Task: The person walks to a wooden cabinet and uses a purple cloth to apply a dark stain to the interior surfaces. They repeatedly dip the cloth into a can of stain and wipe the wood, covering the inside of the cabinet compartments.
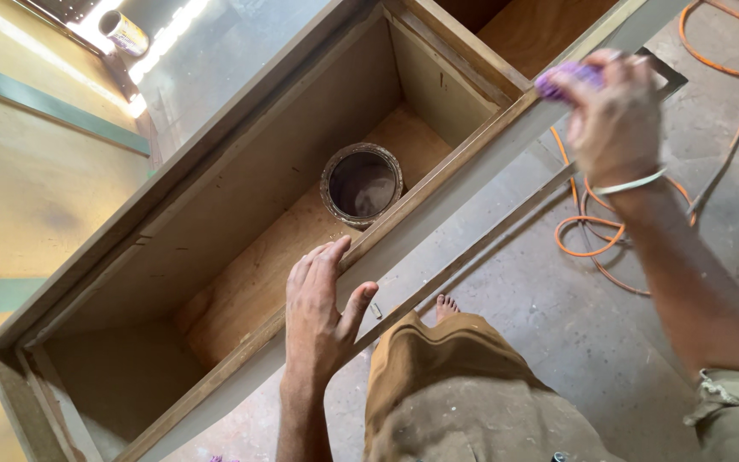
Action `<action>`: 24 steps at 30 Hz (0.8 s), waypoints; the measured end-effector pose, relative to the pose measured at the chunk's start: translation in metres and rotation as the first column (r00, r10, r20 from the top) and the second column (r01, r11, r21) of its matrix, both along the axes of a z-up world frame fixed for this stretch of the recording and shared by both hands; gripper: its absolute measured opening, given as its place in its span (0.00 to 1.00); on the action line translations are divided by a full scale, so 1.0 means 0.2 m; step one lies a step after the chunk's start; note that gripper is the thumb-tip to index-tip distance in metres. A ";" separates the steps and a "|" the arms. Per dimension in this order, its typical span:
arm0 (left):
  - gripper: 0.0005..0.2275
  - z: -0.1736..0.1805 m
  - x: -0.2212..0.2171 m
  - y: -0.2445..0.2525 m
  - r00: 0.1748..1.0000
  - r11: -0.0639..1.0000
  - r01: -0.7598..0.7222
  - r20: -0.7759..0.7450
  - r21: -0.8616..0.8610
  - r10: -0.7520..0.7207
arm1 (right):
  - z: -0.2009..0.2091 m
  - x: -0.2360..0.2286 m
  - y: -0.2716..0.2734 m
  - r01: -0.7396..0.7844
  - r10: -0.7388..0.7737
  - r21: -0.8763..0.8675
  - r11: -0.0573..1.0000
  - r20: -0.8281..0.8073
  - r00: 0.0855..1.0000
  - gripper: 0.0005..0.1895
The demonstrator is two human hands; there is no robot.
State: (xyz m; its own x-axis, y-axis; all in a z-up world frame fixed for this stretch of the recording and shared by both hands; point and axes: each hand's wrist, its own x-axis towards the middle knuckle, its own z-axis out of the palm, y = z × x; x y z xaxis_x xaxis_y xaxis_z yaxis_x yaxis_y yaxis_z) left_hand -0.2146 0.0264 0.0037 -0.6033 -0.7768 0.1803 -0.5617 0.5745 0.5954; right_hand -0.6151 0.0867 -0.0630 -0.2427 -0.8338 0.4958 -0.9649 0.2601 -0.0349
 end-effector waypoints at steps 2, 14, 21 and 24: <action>0.26 -0.01 -0.01 0.00 1.000 1.000 0.009 0.001 -0.012 -0.009 | -0.03 0.13 0.01 -0.064 0.063 0.019 0.998 0.040 0.997 0.15; 0.27 -0.03 -0.01 0.02 1.000 1.000 0.012 -0.015 0.006 -0.012 | 0.07 -0.07 0.00 -0.047 0.047 -0.014 0.999 -0.024 0.999 0.18; 0.26 -0.06 0.06 0.04 0.999 0.999 -0.030 -0.028 -0.038 0.029 | 0.08 -0.07 -0.23 -0.280 0.281 0.033 0.959 -0.035 0.959 0.11; 0.26 -0.06 0.09 0.06 0.996 0.995 -0.087 -0.034 -0.047 0.086 | 0.11 -0.13 -0.53 -0.370 0.373 0.065 0.927 -0.045 0.927 0.08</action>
